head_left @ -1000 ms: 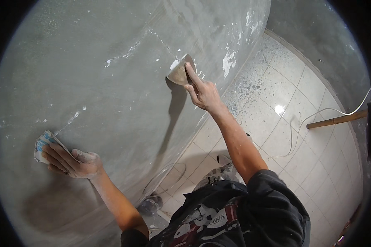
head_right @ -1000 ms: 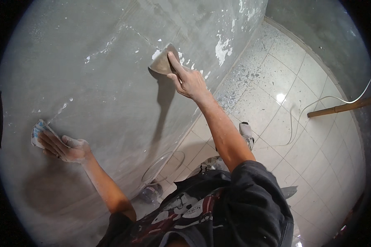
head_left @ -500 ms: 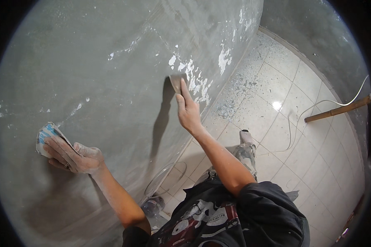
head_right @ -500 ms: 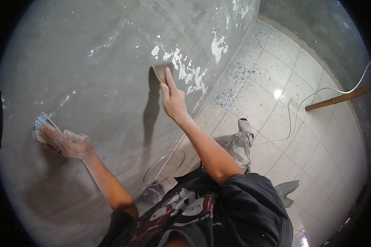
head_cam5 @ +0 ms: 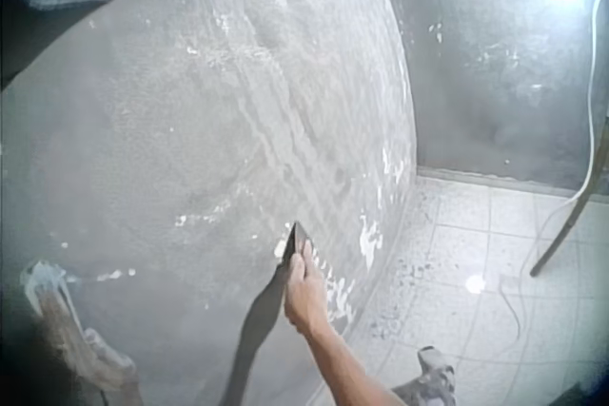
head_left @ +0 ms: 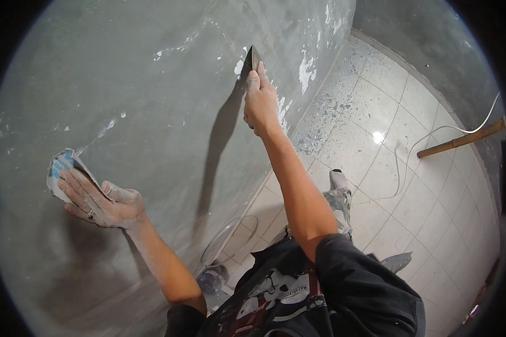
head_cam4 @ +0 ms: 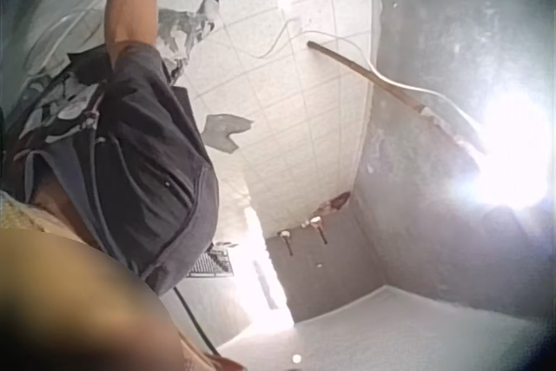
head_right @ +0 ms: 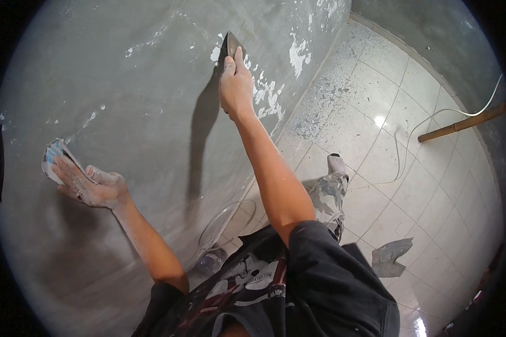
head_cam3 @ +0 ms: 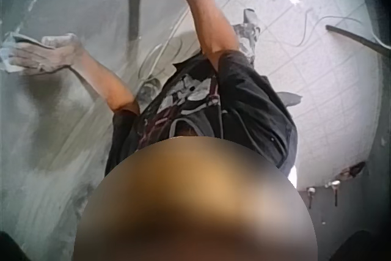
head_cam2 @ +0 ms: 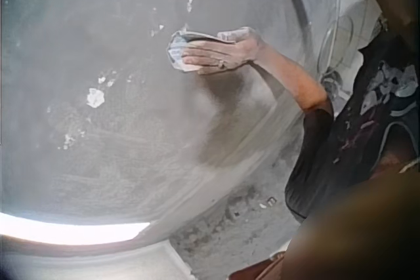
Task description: Scrape and sand a wall to prepare it for painting.
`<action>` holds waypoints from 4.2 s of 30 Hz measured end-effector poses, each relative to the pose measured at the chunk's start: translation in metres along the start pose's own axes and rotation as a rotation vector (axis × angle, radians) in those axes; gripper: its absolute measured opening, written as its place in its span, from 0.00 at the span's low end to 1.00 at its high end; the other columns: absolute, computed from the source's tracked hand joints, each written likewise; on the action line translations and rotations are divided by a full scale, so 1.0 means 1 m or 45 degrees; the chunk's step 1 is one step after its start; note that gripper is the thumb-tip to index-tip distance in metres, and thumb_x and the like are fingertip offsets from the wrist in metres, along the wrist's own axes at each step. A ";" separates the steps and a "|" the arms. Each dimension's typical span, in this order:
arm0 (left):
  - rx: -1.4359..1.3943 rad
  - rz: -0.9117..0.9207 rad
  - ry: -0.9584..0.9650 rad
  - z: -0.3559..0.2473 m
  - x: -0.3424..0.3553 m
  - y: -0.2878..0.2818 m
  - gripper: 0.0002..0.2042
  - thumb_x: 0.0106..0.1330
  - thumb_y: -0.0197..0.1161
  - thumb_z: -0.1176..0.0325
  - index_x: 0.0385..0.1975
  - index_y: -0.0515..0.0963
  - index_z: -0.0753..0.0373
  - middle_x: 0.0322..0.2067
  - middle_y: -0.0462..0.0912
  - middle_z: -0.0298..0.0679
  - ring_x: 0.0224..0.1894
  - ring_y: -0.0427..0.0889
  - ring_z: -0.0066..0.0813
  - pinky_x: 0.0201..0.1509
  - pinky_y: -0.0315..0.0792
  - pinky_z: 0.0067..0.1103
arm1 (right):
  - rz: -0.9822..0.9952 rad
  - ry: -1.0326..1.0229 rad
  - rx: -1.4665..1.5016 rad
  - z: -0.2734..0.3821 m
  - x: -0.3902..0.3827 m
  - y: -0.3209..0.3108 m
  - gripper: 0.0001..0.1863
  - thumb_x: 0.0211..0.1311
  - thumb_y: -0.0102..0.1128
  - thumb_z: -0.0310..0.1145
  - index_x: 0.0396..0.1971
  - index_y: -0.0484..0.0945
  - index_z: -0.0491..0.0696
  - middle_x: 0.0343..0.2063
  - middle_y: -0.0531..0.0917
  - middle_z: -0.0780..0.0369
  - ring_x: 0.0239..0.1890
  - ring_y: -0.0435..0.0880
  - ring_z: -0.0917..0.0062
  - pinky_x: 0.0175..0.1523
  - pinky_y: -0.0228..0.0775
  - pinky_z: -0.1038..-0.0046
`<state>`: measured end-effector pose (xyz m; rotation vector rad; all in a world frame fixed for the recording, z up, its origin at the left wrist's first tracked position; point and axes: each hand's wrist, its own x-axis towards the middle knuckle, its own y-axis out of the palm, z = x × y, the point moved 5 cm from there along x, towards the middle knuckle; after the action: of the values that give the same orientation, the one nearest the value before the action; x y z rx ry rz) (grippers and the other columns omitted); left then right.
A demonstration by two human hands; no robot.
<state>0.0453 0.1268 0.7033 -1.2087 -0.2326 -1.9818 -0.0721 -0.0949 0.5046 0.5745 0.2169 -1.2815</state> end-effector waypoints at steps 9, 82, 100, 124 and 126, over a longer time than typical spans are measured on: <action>0.014 0.033 -0.035 0.000 0.001 0.002 0.26 0.80 0.33 0.59 0.62 0.70 0.75 0.62 0.75 0.48 0.69 0.69 0.43 0.78 0.45 0.36 | 0.034 0.114 0.050 -0.016 0.014 -0.004 0.28 0.76 0.40 0.44 0.69 0.64 0.43 0.45 0.84 0.44 0.50 0.83 0.50 0.57 0.70 0.57; 0.060 0.010 -0.502 0.046 0.074 -0.019 0.26 0.66 0.59 0.69 0.67 0.71 0.54 0.70 0.67 0.30 0.75 0.58 0.32 0.78 0.39 0.41 | 0.439 -2.095 -1.322 0.092 -0.043 0.024 0.31 0.67 0.62 0.42 0.69 0.67 0.69 0.34 0.87 0.56 0.25 0.87 0.64 0.23 0.77 0.65; 0.264 -0.048 -0.432 0.100 0.097 -0.063 0.22 0.72 0.50 0.69 0.64 0.70 0.71 0.69 0.65 0.50 0.75 0.56 0.49 0.76 0.45 0.48 | 0.716 -2.325 -1.330 0.135 -0.174 0.111 0.32 0.70 0.57 0.42 0.72 0.60 0.71 0.23 0.83 0.57 0.16 0.82 0.63 0.17 0.73 0.62; 0.138 0.203 -0.444 0.112 -0.051 -0.090 0.24 0.66 0.58 0.68 0.64 0.73 0.61 0.70 0.67 0.36 0.76 0.56 0.34 0.78 0.44 0.41 | 0.624 -2.172 -1.078 0.101 -0.239 0.152 0.33 0.68 0.59 0.38 0.72 0.61 0.67 0.30 0.85 0.53 0.21 0.84 0.58 0.23 0.73 0.61; 0.087 0.172 -0.468 0.127 -0.018 -0.095 0.23 0.68 0.57 0.69 0.63 0.73 0.61 0.69 0.68 0.37 0.75 0.58 0.35 0.78 0.44 0.42 | 0.571 -2.248 -1.018 0.138 -0.288 0.182 0.32 0.69 0.58 0.39 0.71 0.61 0.65 0.28 0.85 0.51 0.23 0.85 0.57 0.25 0.74 0.59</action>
<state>0.0684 0.2657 0.7780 -1.4984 -0.3886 -1.6142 -0.0051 0.1067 0.8050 -1.1886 -0.8094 -0.7610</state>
